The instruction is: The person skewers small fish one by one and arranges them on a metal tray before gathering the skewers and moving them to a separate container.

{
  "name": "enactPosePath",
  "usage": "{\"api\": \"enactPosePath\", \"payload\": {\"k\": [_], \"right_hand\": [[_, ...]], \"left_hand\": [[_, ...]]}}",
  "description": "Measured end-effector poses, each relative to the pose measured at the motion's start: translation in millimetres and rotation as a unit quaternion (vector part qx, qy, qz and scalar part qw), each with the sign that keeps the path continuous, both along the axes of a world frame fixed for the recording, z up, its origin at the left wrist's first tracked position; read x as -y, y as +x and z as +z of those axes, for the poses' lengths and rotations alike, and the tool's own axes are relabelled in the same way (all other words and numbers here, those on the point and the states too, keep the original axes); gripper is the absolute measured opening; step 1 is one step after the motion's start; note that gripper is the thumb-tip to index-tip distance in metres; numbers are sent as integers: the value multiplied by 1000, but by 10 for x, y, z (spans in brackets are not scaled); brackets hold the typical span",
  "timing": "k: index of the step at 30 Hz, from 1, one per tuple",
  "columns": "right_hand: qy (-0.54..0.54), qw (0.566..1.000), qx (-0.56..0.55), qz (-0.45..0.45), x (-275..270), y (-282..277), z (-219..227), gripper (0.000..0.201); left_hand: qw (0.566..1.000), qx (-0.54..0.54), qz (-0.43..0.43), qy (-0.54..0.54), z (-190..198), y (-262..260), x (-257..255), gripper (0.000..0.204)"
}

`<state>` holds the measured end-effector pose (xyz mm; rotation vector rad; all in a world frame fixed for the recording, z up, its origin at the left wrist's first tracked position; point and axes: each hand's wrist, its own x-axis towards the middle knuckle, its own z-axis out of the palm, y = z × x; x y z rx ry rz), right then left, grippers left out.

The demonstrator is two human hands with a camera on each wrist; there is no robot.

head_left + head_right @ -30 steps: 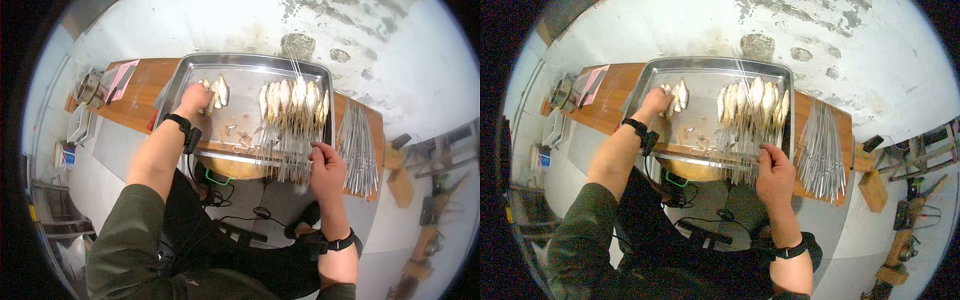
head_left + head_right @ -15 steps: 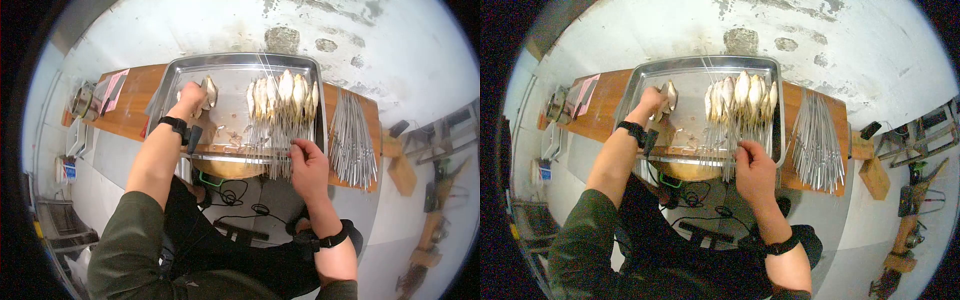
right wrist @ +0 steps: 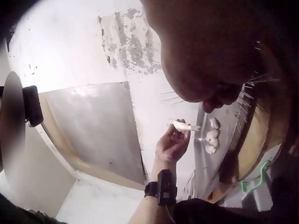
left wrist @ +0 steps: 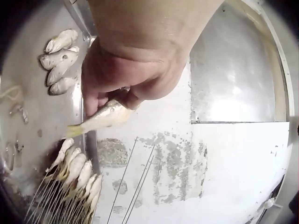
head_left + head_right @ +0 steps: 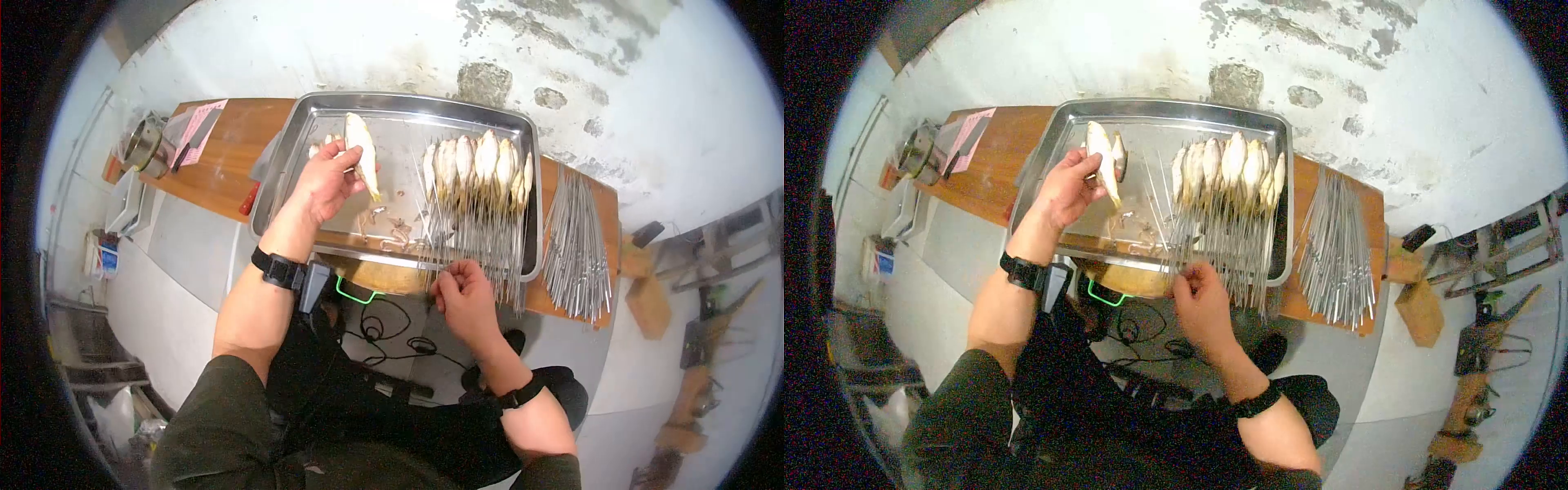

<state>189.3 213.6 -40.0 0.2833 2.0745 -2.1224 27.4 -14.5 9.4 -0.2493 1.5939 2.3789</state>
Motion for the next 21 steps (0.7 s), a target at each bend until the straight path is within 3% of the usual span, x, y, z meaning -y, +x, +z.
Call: {"api": "enactPosePath", "payload": {"k": [11,21], "right_hand": [[72,997,-12,11,69,-33,-56,17],[41,999,18,6,54,-50,-64,20]], "left_hand": [[998,-26,-12,49,12,-184,-121,24],[994,-65,41,75,-11,-289,-25,42]]}}
